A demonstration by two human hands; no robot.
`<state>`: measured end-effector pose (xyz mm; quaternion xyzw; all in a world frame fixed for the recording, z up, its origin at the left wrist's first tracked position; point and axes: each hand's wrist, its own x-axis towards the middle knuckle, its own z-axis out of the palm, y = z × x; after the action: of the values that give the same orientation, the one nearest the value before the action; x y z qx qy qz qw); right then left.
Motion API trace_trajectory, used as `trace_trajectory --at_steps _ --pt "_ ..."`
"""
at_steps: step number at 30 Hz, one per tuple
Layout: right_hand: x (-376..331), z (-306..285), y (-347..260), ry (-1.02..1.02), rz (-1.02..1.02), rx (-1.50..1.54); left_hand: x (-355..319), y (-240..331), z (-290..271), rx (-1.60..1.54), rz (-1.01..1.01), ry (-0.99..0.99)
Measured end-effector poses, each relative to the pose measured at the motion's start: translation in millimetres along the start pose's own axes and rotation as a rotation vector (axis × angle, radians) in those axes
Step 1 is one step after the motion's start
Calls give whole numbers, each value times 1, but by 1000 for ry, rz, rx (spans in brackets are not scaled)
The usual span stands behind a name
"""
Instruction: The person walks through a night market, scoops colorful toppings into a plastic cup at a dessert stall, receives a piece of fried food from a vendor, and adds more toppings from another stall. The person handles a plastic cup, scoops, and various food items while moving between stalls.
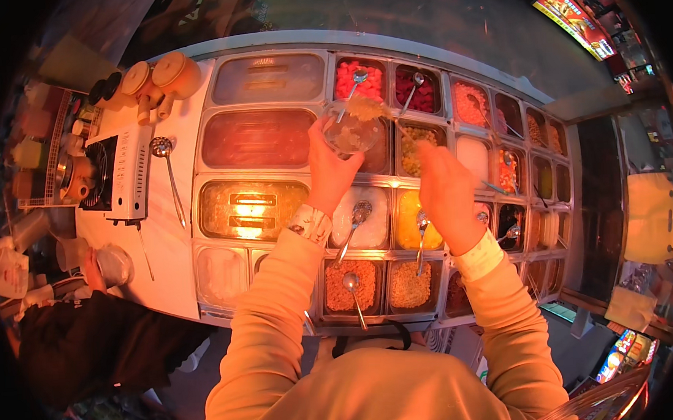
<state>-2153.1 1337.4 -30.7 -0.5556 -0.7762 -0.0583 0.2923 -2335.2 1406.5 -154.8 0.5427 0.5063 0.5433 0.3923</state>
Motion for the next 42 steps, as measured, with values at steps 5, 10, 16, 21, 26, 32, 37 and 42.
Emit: trace_trajectory --at_steps 5,10,16,21,26,32,37,42 --pt "-17 1 -8 -103 -160 -192 -12 8 18 -14 17 87" --pt "-23 5 -10 -162 -194 -161 -17 9 22 -87 78 135" --pt "-26 11 -11 -214 -177 -116 -22 13 20 28 105 227" --pt "-25 10 -16 -195 -154 -86 -23 7 19 5 121 257" --pt "-28 11 -17 -163 -149 -58 -20 5 14 68 134 281" --pt "-27 14 -20 -124 -128 -14 -21 9 8 26 116 227" --pt "-28 15 -22 -99 -92 31 -22 5 6 -1 94 192" --pt "-21 32 -28 83 291 270 -25 -21 -15 -143 -237 315"
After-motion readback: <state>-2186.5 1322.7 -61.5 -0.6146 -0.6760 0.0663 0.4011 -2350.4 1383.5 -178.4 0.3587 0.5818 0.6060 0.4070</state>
